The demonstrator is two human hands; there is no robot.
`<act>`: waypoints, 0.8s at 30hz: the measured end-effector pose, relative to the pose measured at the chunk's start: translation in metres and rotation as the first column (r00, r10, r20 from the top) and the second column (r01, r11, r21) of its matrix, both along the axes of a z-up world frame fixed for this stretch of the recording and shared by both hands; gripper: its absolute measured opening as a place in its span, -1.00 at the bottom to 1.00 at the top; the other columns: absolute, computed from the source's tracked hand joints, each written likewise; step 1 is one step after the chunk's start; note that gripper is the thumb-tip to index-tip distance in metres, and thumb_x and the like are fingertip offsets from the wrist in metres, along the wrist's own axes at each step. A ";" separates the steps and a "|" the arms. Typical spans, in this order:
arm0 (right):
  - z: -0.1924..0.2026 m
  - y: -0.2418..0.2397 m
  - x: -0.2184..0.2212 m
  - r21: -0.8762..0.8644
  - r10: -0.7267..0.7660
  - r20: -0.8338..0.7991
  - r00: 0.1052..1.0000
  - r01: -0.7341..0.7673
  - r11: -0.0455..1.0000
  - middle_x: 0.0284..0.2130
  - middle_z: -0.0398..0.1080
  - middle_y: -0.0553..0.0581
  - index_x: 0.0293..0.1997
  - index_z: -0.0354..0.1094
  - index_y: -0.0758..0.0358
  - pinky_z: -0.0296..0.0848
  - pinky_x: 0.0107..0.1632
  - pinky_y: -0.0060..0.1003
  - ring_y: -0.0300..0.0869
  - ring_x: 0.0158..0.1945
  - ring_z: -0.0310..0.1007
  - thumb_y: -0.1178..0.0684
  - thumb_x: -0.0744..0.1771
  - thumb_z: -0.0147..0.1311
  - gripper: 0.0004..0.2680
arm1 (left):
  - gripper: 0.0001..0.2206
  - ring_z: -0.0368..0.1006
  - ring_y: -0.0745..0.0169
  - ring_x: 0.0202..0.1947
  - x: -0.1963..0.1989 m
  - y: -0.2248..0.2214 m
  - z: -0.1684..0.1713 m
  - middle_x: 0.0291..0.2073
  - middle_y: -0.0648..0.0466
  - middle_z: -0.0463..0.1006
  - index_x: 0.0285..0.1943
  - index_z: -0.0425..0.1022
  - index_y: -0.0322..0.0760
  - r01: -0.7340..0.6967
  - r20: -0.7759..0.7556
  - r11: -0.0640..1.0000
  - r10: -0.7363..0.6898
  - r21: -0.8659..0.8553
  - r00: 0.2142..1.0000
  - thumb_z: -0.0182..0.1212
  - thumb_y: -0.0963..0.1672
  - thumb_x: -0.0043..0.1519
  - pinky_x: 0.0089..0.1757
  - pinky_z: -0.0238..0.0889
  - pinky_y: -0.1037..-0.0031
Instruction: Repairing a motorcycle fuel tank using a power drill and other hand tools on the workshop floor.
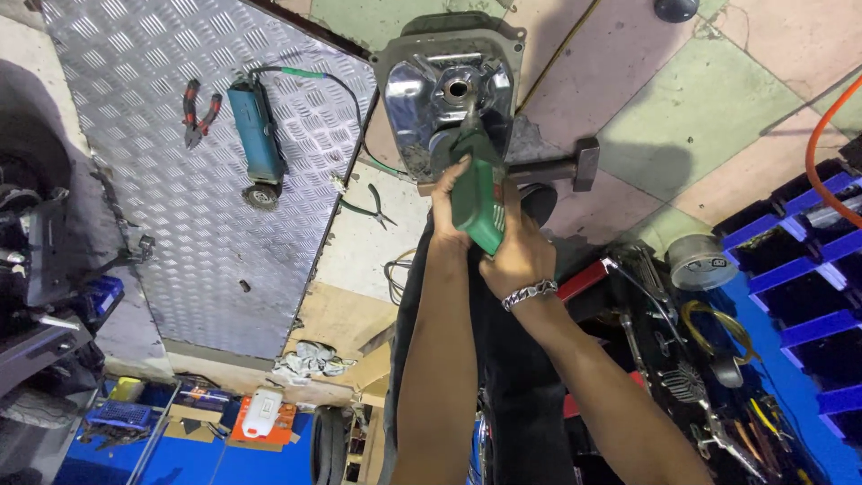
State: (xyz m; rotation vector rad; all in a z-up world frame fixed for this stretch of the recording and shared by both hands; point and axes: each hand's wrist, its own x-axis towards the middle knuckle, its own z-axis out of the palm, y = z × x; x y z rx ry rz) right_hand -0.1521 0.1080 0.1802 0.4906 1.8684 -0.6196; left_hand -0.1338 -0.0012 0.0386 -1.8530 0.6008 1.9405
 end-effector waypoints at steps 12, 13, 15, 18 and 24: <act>-0.001 0.021 -0.013 0.080 -0.084 0.073 0.994 0.078 0.994 -0.08 0.47 0.37 0.54 -0.23 -0.01 0.41 0.16 0.21 0.32 0.10 0.46 0.02 0.20 0.09 -0.30 | -0.78 0.60 0.09 -0.32 -0.013 0.026 -0.005 -0.36 -0.06 0.64 -0.19 0.67 -0.18 0.123 0.006 0.992 -0.123 0.023 0.992 0.47 -0.09 0.00 -0.21 0.48 0.29; -0.008 0.023 -0.007 0.079 -0.089 0.065 0.994 0.084 0.993 -0.10 0.48 0.39 0.52 -0.18 0.00 0.42 0.14 0.22 0.33 0.08 0.47 0.01 0.19 0.13 -0.30 | -0.77 0.61 0.10 -0.31 -0.012 0.027 -0.010 -0.35 -0.05 0.65 -0.19 0.67 -0.15 0.152 -0.002 0.988 -0.152 0.009 0.988 0.47 -0.08 0.00 -0.21 0.49 0.30; -0.016 0.027 -0.001 0.077 -0.096 0.058 0.994 0.091 0.993 -0.13 0.50 0.40 0.50 -0.13 0.00 0.43 0.12 0.22 0.33 0.06 0.48 0.00 0.18 0.17 -0.31 | -0.76 0.61 0.11 -0.30 -0.013 0.030 -0.013 -0.34 -0.04 0.65 -0.18 0.67 -0.12 0.182 -0.008 0.983 -0.182 -0.005 0.983 0.48 -0.07 -0.01 -0.20 0.50 0.30; -0.017 0.027 0.002 0.068 -0.110 0.014 0.994 0.108 0.992 -0.18 0.50 0.42 0.44 -0.05 -0.01 0.44 0.07 0.27 0.36 0.02 0.50 0.02 0.16 0.24 -0.32 | -0.74 0.58 0.19 -0.28 -0.019 0.030 -0.005 -0.33 0.04 0.64 -0.17 0.67 -0.04 0.265 -0.015 0.964 -0.266 -0.030 0.964 0.47 -0.02 -0.02 -0.19 0.48 0.35; 0.000 0.000 -0.009 0.060 -0.066 0.009 0.998 0.066 0.996 0.01 0.43 0.34 0.52 -0.26 0.01 0.42 0.14 0.21 0.26 0.12 0.46 0.12 0.20 0.11 -0.29 | -0.84 0.63 0.08 -0.36 -0.010 0.002 -0.012 -0.38 -0.08 0.66 -0.24 0.67 -0.20 0.049 0.034 0.992 -0.053 0.116 0.998 0.45 -0.13 0.04 -0.23 0.50 0.36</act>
